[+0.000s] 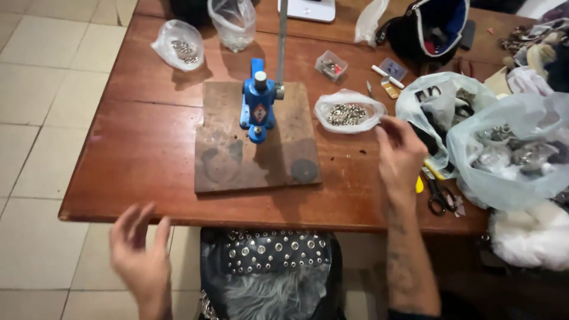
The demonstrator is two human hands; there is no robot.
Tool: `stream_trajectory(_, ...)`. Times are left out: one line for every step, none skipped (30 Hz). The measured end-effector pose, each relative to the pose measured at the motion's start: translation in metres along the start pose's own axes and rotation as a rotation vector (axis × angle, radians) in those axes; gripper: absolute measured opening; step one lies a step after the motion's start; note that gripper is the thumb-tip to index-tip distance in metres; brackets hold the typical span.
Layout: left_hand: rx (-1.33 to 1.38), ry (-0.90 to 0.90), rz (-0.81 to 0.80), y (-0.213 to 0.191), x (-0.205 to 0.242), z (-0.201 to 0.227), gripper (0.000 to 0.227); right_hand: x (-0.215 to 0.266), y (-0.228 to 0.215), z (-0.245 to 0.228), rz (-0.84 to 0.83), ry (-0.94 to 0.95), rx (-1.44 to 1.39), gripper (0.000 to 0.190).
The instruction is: Attaching metal grommets to a leather and fur garment component using a manual hand press machine.
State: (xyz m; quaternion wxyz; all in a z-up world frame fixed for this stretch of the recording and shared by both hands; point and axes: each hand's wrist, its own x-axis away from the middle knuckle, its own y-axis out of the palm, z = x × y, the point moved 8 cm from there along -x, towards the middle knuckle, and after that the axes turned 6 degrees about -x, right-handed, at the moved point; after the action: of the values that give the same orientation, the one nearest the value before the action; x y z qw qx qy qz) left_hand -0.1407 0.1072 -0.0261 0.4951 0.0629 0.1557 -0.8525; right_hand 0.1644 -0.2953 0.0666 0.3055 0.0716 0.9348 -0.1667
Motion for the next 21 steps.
stream_trajectory(0.002,-0.001,-0.007,-0.006,0.007,-0.007,0.051,-0.013,0.005,0.0,0.004,0.002,0.006,0.024)
stream_trajectory(0.028,-0.051,0.032,-0.016,0.014,-0.019,0.048,-0.024,0.027,-0.008,-0.197,-0.101,0.135,0.025)
stream_trajectory(0.054,-0.101,0.069,-0.025,0.021,-0.03,0.045,-0.032,0.048,-0.012,-0.397,-0.202,0.264,0.026)
stream_trajectory(0.056,-0.101,0.06,-0.028,0.022,-0.032,0.045,-0.041,0.055,0.006,-0.393,-0.198,0.27,0.026)
stream_trajectory(0.015,-0.081,0.074,-0.034,0.024,-0.033,0.043,-0.045,0.071,0.02,-0.484,-0.285,0.336,0.026)
stream_trajectory(-0.027,-0.06,0.088,-0.041,0.026,-0.033,0.042,-0.048,0.088,0.035,-0.575,-0.373,0.402,0.027)
stream_trajectory(-0.028,-0.064,0.092,-0.044,0.025,-0.035,0.042,-0.048,0.093,0.048,-0.58,-0.375,0.4,0.027)
stream_trajectory(-0.041,-0.052,0.095,-0.048,0.025,-0.035,0.038,-0.044,0.102,0.059,-0.636,-0.432,0.45,0.029)
stream_trajectory(-0.051,-0.037,0.106,-0.051,0.022,-0.035,0.035,-0.043,0.114,0.07,-0.689,-0.497,0.497,0.03)
stream_trajectory(-0.05,-0.037,0.116,-0.052,0.02,-0.033,0.035,-0.046,0.118,0.068,-0.691,-0.507,0.493,0.03)
stream_trajectory(-0.031,-0.063,0.122,-0.053,0.02,-0.033,0.033,-0.047,0.12,0.07,-0.699,-0.479,0.516,0.029)
stream_trajectory(-0.013,-0.09,0.127,-0.055,0.02,-0.033,0.032,-0.047,0.122,0.072,-0.706,-0.452,0.538,0.028)
stream_trajectory(-0.017,-0.096,0.124,-0.054,0.021,-0.032,0.032,-0.043,0.12,0.072,-0.712,-0.446,0.539,0.028)
stream_trajectory(-0.036,-0.091,0.11,-0.053,0.021,-0.029,0.031,-0.04,0.116,0.072,-0.699,-0.416,0.526,0.028)
stream_trajectory(-0.048,-0.082,0.098,-0.05,0.02,-0.026,0.031,-0.042,0.113,0.071,-0.68,-0.391,0.515,0.028)
stream_trajectory(-0.048,-0.084,0.097,-0.048,0.02,-0.028,0.031,-0.042,0.111,0.071,-0.681,-0.39,0.517,0.028)
stream_trajectory(-0.009,-0.092,0.092,-0.045,0.02,-0.031,0.033,-0.042,0.11,0.069,-0.685,-0.388,0.474,0.029)
stream_trajectory(0.029,-0.099,0.086,-0.043,0.021,-0.033,0.035,-0.043,0.109,0.067,-0.689,-0.386,0.431,0.03)
stream_trajectory(0.028,-0.103,0.094,-0.043,0.021,-0.032,0.035,-0.044,0.11,0.067,-0.696,-0.391,0.428,0.03)
stream_trajectory(0.051,-0.112,0.079,-0.041,0.022,-0.031,0.035,-0.044,0.113,0.066,-0.714,-0.406,0.425,0.03)
stream_trajectory(0.076,-0.118,0.061,-0.038,0.021,-0.03,0.034,-0.043,0.113,0.066,-0.729,-0.42,0.425,0.03)
